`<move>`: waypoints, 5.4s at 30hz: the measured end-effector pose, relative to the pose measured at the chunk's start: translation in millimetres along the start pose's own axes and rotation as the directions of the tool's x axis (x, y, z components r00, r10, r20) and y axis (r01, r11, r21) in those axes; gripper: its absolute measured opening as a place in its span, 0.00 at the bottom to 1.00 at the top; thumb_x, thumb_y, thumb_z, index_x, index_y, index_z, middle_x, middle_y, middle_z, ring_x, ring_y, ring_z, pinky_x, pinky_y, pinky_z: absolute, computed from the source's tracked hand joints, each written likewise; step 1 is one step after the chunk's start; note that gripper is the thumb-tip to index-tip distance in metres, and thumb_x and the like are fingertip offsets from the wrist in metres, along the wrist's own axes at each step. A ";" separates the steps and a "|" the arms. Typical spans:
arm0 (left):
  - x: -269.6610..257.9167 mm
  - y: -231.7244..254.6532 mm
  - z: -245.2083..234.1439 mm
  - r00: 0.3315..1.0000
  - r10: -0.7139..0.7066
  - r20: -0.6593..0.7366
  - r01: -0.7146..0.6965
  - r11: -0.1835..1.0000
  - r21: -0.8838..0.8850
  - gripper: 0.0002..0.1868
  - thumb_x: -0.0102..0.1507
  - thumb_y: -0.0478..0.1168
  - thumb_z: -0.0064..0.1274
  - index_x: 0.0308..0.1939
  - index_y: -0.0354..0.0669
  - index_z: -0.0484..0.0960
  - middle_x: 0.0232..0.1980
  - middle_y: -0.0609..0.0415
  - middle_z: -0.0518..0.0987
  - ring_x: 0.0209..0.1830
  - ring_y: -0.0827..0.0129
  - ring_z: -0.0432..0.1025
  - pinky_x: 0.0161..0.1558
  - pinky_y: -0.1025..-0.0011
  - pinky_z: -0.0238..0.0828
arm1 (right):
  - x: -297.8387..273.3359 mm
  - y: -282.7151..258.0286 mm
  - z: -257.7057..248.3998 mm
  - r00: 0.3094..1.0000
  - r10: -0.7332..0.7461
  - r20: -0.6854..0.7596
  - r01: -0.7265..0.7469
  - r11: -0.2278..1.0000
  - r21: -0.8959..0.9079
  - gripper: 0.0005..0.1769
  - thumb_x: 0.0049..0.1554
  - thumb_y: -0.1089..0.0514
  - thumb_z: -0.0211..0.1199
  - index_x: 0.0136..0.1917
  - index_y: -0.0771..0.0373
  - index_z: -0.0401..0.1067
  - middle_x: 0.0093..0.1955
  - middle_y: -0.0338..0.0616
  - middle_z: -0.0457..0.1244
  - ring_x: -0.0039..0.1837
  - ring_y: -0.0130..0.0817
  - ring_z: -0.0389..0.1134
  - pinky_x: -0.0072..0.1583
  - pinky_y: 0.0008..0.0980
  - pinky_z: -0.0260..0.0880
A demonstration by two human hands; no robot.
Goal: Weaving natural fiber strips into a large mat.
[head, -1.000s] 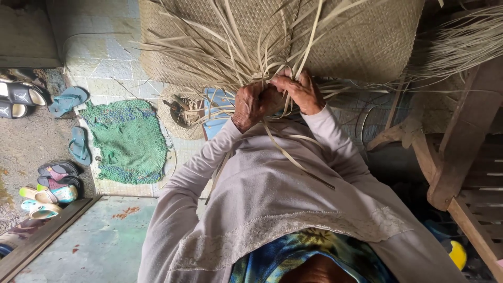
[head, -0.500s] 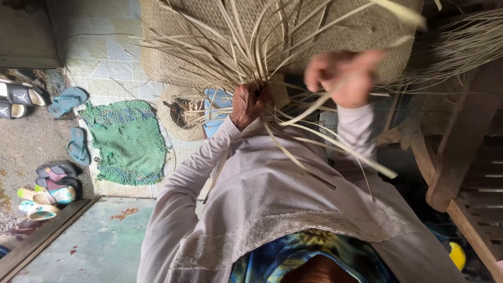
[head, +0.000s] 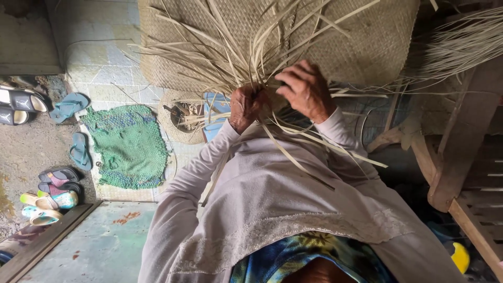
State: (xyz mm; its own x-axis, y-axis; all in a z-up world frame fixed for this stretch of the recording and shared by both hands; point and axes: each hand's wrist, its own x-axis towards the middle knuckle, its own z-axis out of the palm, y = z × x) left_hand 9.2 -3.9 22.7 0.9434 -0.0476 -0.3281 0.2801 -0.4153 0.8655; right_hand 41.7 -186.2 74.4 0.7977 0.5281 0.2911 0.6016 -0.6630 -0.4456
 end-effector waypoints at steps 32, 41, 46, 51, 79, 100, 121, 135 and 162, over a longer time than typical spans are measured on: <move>-18.6 -8.1 -17.6 0.981 0.185 -0.052 -0.191 0.918 -0.348 0.21 0.60 0.46 0.46 0.14 0.42 0.74 0.12 0.50 0.70 0.12 0.67 0.64 0.22 0.75 0.60 | -59.8 -64.5 14.1 0.853 0.345 0.392 -0.522 0.577 0.628 0.15 0.59 0.50 0.49 0.35 0.59 0.68 0.28 0.40 0.61 0.33 0.29 0.64 0.39 0.28 0.66; -0.5 28.1 -56.3 0.918 0.366 -0.150 -0.396 0.860 -0.322 0.23 0.62 0.53 0.47 0.18 0.42 0.71 0.14 0.53 0.67 0.13 0.69 0.62 0.23 0.75 0.63 | -46.5 -90.3 -2.7 0.693 0.601 0.397 -0.706 0.455 0.543 0.15 0.58 0.45 0.49 0.39 0.55 0.68 0.27 0.43 0.62 0.33 0.35 0.63 0.40 0.32 0.65; 1.9 108.2 -86.2 0.834 0.539 -0.121 -0.544 0.766 -0.342 0.20 0.61 0.47 0.47 0.17 0.41 0.72 0.14 0.53 0.67 0.14 0.71 0.62 0.23 0.76 0.60 | -67.3 -66.5 36.0 0.743 0.509 0.434 -0.551 0.098 0.829 0.38 0.52 0.29 0.43 0.68 0.52 0.53 0.55 0.59 0.61 0.46 0.33 0.62 0.44 0.29 0.61; 11.1 152.0 -99.3 0.701 0.713 -0.036 -0.670 0.639 -0.378 0.16 0.59 0.44 0.52 0.18 0.41 0.74 0.15 0.54 0.68 0.16 0.73 0.62 0.23 0.77 0.61 | -11.3 -41.5 29.0 0.873 0.441 0.208 -0.129 -0.203 0.971 0.30 0.52 0.36 0.54 0.61 0.50 0.55 0.51 0.41 0.62 0.47 0.29 0.62 0.51 0.27 0.60; 136.7 -34.1 -83.0 1.000 -0.016 -0.002 0.008 0.594 -0.804 0.12 0.52 0.38 0.58 0.37 0.35 0.79 0.35 0.45 0.79 0.33 0.59 0.76 0.41 0.63 0.77 | -84.5 13.5 5.3 0.701 0.644 -0.305 -0.340 0.679 0.651 0.15 0.58 0.51 0.57 0.55 0.59 0.66 0.55 0.41 0.57 0.49 0.33 0.61 0.45 0.29 0.65; 154.2 -75.8 -74.0 0.982 -0.020 -0.189 -0.149 0.536 -0.831 0.05 0.51 0.35 0.60 0.23 0.42 0.79 0.26 0.52 0.77 0.27 0.67 0.75 0.37 0.71 0.77 | -46.5 19.4 29.2 0.805 0.531 -0.263 -0.355 0.787 0.504 0.07 0.54 0.56 0.61 0.46 0.57 0.73 0.41 0.40 0.64 0.43 0.32 0.67 0.43 0.24 0.67; 105.1 3.5 -13.9 0.958 0.232 -0.170 -0.277 0.900 -0.337 0.27 0.59 0.52 0.53 0.10 0.39 0.70 0.09 0.53 0.62 0.13 0.75 0.56 0.21 0.75 0.56 | -23.4 -37.3 78.4 0.959 0.132 -0.249 -0.167 0.978 -0.126 0.25 0.52 0.53 0.57 0.62 0.62 0.61 0.55 0.53 0.56 0.51 0.49 0.62 0.48 0.41 0.64; 79.5 11.9 -2.2 0.871 0.341 -0.354 -0.457 0.826 -0.329 0.14 0.53 0.39 0.60 0.16 0.33 0.77 0.13 0.47 0.71 0.13 0.72 0.62 0.22 0.76 0.62 | 17.9 -16.8 -3.0 0.884 0.305 -0.354 -0.044 0.809 0.587 0.19 0.57 0.55 0.48 0.27 0.60 0.69 0.42 0.48 0.64 0.48 0.37 0.66 0.54 0.32 0.63; 65.4 26.6 6.9 0.648 0.469 -0.600 -0.675 0.719 -0.166 0.03 0.54 0.31 0.55 0.27 0.41 0.76 0.32 0.47 0.78 0.36 0.57 0.73 0.41 0.65 0.69 | 69.7 0.5 3.7 0.996 0.005 -0.093 0.015 0.975 0.223 0.04 0.56 0.61 0.56 0.46 0.62 0.67 0.35 0.50 0.59 0.41 0.49 0.64 0.46 0.40 0.65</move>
State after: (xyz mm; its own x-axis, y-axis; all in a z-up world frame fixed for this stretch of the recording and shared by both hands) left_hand 77.1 -24.4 21.7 0.8491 0.3194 0.4207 -0.4057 -0.1158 0.9066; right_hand 97.4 -147.7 91.4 0.8014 0.4731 0.3660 0.5893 -0.5196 -0.6187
